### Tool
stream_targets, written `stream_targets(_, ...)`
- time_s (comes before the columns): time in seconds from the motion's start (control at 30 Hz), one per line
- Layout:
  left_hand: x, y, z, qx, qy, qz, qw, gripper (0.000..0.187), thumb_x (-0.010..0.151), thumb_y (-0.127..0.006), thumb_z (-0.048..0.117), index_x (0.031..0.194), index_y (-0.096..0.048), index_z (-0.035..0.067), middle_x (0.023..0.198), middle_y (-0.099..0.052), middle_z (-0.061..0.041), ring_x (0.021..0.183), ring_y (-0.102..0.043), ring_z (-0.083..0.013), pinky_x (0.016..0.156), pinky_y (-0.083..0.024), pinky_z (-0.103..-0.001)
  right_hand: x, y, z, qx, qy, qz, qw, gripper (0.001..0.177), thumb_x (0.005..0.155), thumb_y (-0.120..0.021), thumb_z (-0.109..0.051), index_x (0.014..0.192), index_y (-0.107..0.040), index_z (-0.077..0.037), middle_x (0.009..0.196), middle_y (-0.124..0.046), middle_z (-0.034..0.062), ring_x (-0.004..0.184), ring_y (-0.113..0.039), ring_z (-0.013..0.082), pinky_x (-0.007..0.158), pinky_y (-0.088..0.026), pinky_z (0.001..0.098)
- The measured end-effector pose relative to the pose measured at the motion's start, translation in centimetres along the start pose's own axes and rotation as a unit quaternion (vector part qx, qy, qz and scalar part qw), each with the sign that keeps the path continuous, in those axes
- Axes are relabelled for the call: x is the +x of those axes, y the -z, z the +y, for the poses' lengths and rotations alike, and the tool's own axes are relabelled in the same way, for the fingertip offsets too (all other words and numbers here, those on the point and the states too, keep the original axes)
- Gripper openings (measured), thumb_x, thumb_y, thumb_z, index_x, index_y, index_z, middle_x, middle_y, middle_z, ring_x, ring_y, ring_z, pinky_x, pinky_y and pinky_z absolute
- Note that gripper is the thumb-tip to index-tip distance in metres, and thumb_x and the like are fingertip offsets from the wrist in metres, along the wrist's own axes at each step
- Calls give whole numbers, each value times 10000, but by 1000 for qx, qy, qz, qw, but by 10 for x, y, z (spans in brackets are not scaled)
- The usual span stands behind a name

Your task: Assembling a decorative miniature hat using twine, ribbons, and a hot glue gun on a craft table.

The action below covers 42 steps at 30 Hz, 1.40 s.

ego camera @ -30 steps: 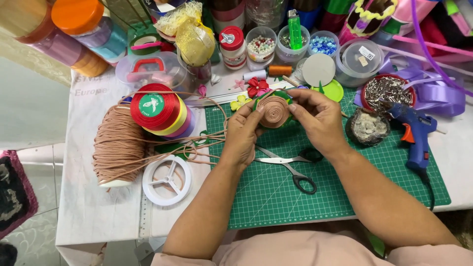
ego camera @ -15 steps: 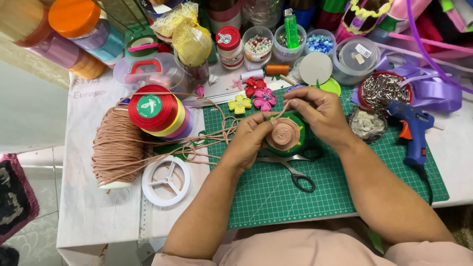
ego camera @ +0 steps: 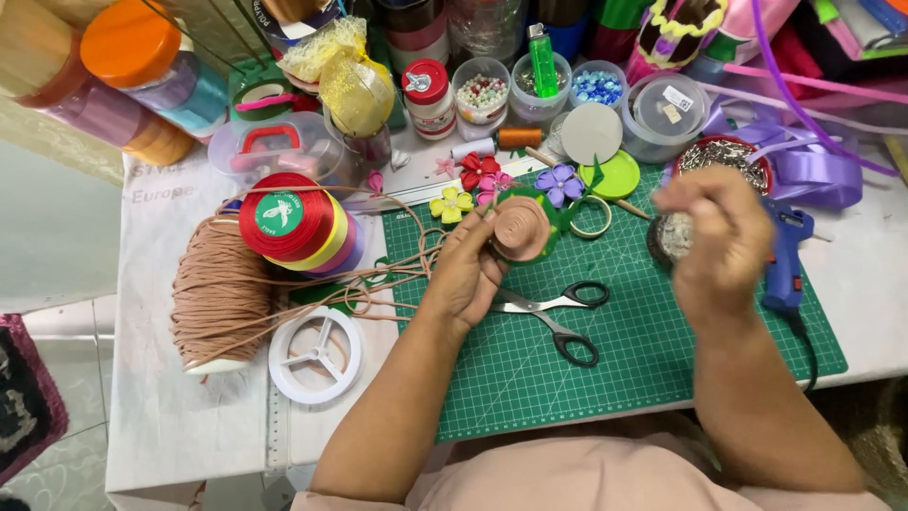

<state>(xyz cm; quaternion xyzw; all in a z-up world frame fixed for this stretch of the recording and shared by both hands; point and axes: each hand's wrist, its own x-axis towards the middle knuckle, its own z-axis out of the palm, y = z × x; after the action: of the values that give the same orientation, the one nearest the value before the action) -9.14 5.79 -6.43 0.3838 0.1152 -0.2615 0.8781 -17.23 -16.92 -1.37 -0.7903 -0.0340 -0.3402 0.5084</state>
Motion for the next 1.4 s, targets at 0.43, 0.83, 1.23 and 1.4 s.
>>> stream_targets(0.43,10,10,7,-127,-37,32,991,347,983,-583,150,1329,-590,121,1279,-654,-86,1161,-618,-206,828,-579,-358,-120,152,80,-415,-127,20,901,322,1128,-904,-94,1347,-765,97,1169,-692,238,965,-670,300,878,-532,425)
stream_targets(0.83,-11,-8,11,-7,-25,-7,1000,280,1036,-506,210,1306,-442,166,1314,-559,-162,1110,-626,-326,735,-655,-461,-90,145,112,-222,-318,71,919,375,1015,-663,-130,1357,-528,-56,1103,-577,122,886,-511,199,747,-392,342)
stream_targets(1.23,-4,0,30,142,-176,-19,974,427,1033,-508,223,1425,-541,56,1253,-671,-137,1134,-667,-265,864,-634,-422,15,14,-2,185,-244,-106,946,281,1109,-522,-233,1212,-574,24,789,-557,114,701,-601,235,669,-559,364)
stream_targets(1.4,-10,-1,37,137,-149,-27,979,418,1030,-501,199,1413,-553,40,1265,-671,-148,1143,-657,-269,848,-639,-436,30,-33,7,75,-152,-208,963,226,1067,-558,-171,1060,-638,40,695,-639,112,601,-649,200,570,-572,311)
